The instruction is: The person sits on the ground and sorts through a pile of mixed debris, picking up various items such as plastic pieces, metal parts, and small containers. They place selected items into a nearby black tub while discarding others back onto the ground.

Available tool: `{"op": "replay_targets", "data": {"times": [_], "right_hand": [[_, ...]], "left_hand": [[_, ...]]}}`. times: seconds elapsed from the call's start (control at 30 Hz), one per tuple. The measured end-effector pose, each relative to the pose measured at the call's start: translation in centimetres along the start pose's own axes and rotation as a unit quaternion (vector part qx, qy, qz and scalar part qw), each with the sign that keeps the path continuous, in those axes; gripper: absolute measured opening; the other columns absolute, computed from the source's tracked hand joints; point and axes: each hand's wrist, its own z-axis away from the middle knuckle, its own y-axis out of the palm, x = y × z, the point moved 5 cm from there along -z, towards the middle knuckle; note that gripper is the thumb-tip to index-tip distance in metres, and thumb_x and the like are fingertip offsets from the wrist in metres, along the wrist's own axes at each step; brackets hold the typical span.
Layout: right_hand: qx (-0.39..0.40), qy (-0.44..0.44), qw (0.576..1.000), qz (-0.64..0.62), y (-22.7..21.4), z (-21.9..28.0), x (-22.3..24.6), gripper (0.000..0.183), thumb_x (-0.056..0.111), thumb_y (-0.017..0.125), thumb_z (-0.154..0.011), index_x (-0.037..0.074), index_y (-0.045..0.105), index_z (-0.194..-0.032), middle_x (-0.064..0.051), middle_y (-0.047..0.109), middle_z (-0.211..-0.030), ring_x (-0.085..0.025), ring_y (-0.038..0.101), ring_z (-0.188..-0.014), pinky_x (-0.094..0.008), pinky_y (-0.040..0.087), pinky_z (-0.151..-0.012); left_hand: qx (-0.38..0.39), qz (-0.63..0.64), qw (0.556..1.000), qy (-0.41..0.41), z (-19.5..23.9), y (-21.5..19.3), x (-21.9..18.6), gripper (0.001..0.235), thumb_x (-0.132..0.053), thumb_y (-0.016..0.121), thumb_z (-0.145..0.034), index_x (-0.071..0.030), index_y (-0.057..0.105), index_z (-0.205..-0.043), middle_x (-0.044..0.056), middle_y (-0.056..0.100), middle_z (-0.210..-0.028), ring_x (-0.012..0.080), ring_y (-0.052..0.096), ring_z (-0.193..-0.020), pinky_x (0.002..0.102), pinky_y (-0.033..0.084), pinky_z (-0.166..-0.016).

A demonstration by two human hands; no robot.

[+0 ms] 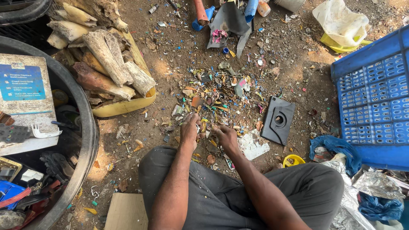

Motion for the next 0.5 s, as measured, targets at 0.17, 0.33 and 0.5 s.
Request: {"op": "replay_targets", "data": {"times": [0.17,0.33,0.5], "right_hand": [[-0.071,0.029,0.984,-0.158,-3.4,1.2,1.0,0.029,0.023,0.065,-0.103,-0.004,0.073,-0.108,-0.008,0.062,-0.075,-0.011,0.047,-0.053,-0.029,0.043,-0.047],[0.011,-0.021,0.999,0.04,-2.9,-2.7,5.1,0.032,0.029,0.066,-0.097,0.01,0.072,-0.122,-0.008,0.075,-0.1,-0.017,0.055,-0.051,-0.031,0.05,-0.049],[-0.079,-0.194,0.957,0.202,-4.4,-10.4,4.8,0.028,0.026,0.067,-0.097,0.006,0.076,-0.115,-0.014,0.073,-0.108,-0.017,0.066,-0.073,-0.035,0.059,-0.064]], "left_hand": [[0.026,-0.012,1.0,-0.006,0.3,1.1,-0.2,0.038,-0.044,0.06,-0.097,-0.007,0.068,-0.106,0.002,0.059,-0.09,0.0141,0.064,-0.078,0.033,0.059,-0.056],[0.023,0.016,0.998,-0.047,1.2,0.8,-0.7,0.037,-0.045,0.056,-0.097,-0.01,0.068,-0.098,0.004,0.063,-0.089,0.0168,0.066,-0.072,0.031,0.054,-0.051],[0.014,0.025,0.999,-0.038,1.7,0.2,-1.1,0.034,-0.04,0.06,-0.099,-0.007,0.068,-0.098,0.005,0.065,-0.082,0.0171,0.066,-0.063,0.028,0.044,-0.045]]}}
